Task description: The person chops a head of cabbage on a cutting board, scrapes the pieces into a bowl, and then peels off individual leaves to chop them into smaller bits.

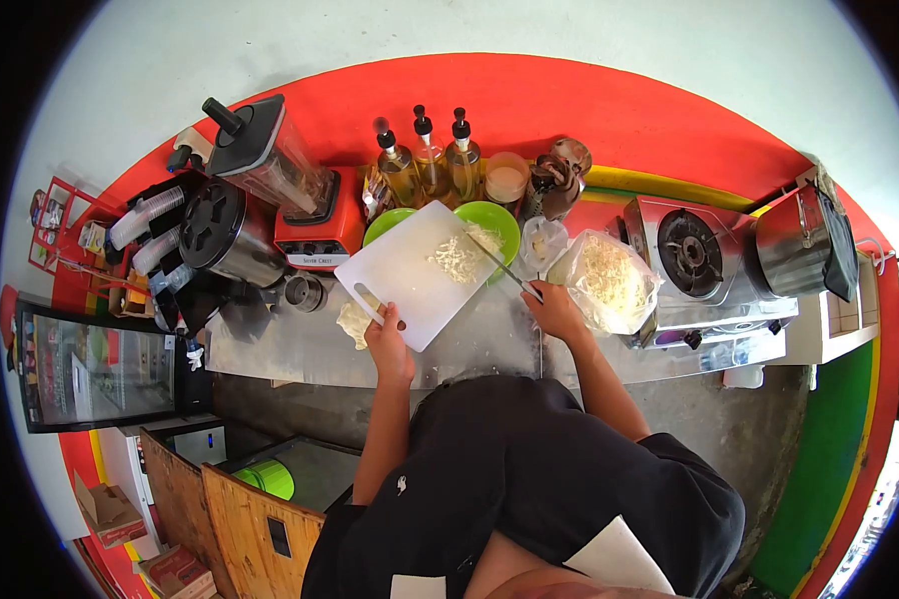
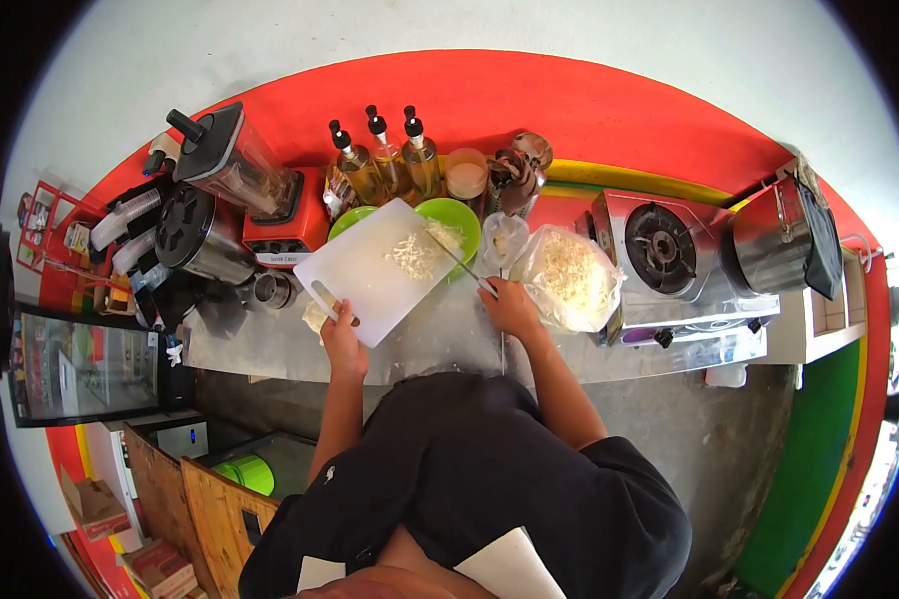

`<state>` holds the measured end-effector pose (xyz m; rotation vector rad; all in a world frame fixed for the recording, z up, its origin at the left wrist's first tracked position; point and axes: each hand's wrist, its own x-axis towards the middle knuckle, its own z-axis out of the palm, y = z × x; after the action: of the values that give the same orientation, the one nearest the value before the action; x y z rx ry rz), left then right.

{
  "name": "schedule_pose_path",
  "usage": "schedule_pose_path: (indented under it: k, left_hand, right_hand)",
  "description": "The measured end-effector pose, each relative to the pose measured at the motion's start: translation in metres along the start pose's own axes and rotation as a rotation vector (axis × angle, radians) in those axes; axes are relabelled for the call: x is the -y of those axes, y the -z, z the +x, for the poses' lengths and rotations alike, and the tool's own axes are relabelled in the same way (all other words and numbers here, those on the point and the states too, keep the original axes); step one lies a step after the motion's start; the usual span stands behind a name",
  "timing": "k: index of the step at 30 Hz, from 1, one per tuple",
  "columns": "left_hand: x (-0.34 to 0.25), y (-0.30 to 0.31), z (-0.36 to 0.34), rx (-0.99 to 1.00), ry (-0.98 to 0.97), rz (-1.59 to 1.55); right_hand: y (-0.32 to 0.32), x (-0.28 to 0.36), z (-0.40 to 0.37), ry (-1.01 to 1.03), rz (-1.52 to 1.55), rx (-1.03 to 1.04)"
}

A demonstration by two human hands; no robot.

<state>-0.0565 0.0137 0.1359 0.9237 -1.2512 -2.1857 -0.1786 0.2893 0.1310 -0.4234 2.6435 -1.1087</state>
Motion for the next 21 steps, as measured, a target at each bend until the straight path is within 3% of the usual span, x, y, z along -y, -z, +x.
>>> schedule_pose_path:
  k: [3,5,11,21]
  left_hand:
    - [-0.002,-0.001,-0.001,-0.029,0.000,-0.022]
    - [-0.001,0.000,-0.001,-0.027,0.003,-0.056]
    - [0.004,0.004,0.003,-0.015,0.007,-0.073]
    - [-0.002,-0.001,-0.003,-0.048,0.004,-0.061]
  right_hand:
    - [0.009,0.009,-0.004,0.134,-0.002,-0.028]
    - [0.021,0.025,-0.010,0.106,0.106,0.183]
    - [0.027,0.044,-0.025,0.217,0.094,0.301]
    - [0.016,0.015,0.003,0.143,0.007,0.164]
